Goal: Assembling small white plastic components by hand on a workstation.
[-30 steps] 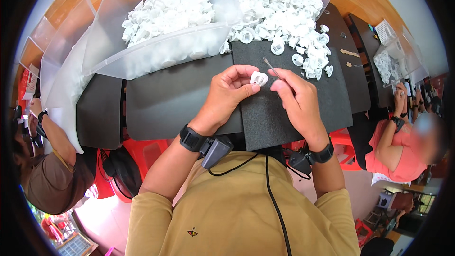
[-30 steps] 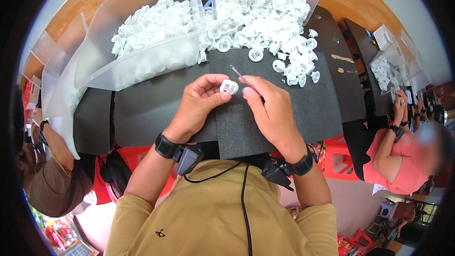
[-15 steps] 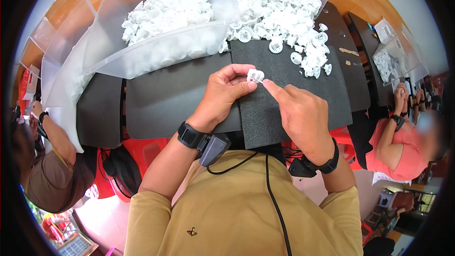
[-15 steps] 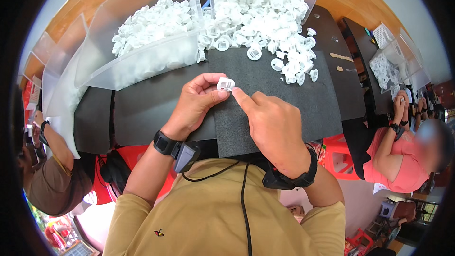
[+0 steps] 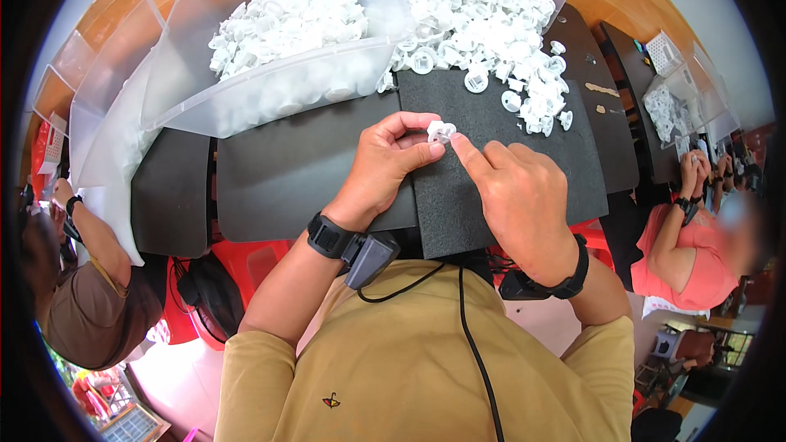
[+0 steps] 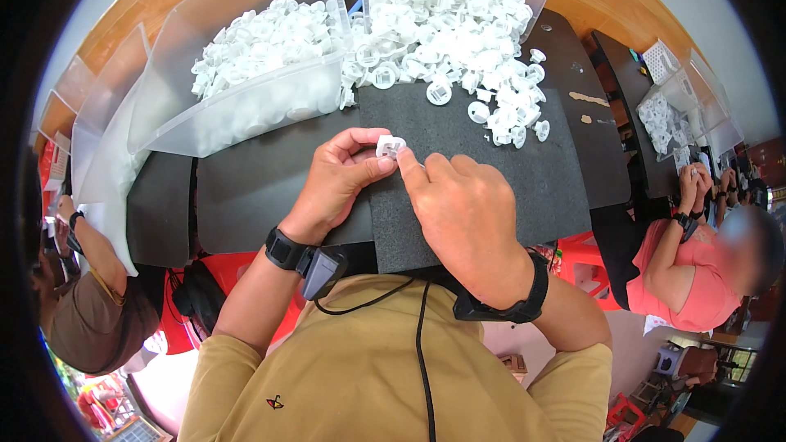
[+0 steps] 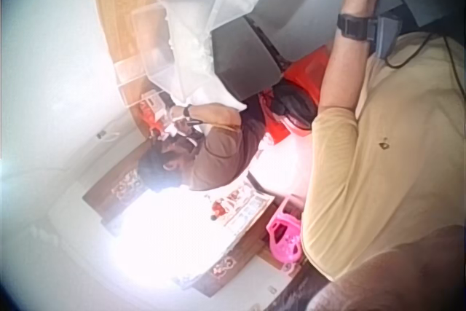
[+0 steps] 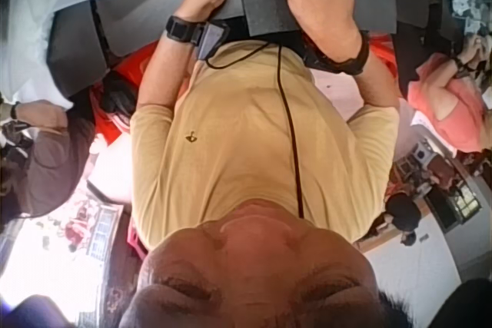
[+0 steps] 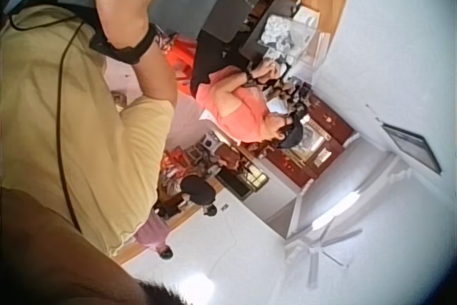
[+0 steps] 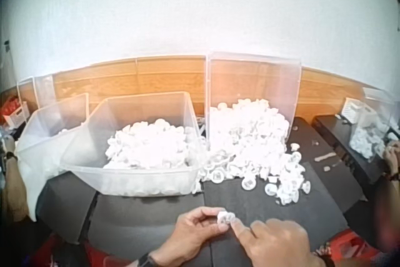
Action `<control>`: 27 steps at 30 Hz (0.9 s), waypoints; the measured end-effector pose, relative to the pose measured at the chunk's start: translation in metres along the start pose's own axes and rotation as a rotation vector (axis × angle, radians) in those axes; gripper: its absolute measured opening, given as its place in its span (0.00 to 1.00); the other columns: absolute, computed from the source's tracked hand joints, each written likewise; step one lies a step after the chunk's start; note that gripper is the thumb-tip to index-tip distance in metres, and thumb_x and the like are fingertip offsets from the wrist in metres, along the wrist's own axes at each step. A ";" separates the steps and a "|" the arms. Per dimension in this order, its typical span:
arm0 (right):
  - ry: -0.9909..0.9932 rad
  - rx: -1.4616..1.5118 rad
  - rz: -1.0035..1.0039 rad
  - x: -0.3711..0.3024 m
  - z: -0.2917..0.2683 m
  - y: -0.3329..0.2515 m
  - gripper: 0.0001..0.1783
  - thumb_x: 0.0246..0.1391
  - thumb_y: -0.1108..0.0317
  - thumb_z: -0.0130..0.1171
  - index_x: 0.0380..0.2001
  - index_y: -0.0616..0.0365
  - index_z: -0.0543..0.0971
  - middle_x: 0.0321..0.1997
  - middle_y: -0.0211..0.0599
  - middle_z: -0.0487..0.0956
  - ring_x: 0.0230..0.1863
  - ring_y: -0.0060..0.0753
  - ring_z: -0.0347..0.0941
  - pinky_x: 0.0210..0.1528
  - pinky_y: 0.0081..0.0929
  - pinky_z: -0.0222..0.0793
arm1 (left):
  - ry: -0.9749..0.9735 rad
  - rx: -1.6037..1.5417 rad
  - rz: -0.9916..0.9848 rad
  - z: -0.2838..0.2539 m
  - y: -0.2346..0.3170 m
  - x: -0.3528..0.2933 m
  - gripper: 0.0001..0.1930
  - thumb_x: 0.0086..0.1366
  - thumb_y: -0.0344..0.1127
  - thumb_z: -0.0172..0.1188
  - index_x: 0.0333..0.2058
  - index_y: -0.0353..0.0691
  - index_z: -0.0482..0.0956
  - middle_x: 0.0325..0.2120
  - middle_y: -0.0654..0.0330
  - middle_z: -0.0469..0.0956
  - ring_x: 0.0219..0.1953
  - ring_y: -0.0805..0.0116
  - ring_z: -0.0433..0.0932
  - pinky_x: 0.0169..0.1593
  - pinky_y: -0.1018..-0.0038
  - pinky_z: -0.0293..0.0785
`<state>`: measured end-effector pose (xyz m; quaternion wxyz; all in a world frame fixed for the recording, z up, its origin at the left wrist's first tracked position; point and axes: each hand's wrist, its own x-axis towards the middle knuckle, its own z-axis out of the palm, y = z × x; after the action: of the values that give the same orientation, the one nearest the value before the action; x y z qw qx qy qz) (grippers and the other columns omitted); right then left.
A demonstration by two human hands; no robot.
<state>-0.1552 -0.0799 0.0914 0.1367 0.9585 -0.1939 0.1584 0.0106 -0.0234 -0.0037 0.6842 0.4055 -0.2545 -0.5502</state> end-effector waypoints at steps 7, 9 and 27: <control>-0.014 -0.042 -0.034 0.003 0.000 0.001 0.17 0.40 0.69 0.59 0.38 0.54 0.82 0.19 0.25 0.70 0.23 0.25 0.71 0.22 0.24 0.65 | 0.003 -0.003 0.003 0.000 0.000 0.000 0.18 0.58 0.20 0.63 0.48 0.32 0.73 0.42 0.55 0.79 0.43 0.71 0.79 0.49 0.75 0.77; -0.016 -0.042 -0.043 0.003 -0.001 0.000 0.17 0.40 0.69 0.59 0.38 0.55 0.82 0.19 0.26 0.70 0.23 0.25 0.71 0.22 0.24 0.64 | 0.003 0.008 0.003 0.000 0.000 0.000 0.18 0.58 0.20 0.63 0.48 0.32 0.73 0.42 0.55 0.79 0.43 0.71 0.79 0.49 0.75 0.77; -0.164 0.102 -0.127 0.013 -0.014 0.031 0.14 0.44 0.70 0.59 0.38 0.54 0.81 0.22 0.31 0.75 0.23 0.33 0.76 0.23 0.31 0.69 | -0.005 0.147 0.021 0.005 0.001 -0.001 0.16 0.56 0.19 0.64 0.45 0.32 0.77 0.39 0.58 0.80 0.41 0.74 0.78 0.47 0.77 0.77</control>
<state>-0.1602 -0.1070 0.1152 0.0813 0.9842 -0.1350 0.0801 0.0068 -0.0234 -0.0002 0.6577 0.4506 -0.3002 -0.5237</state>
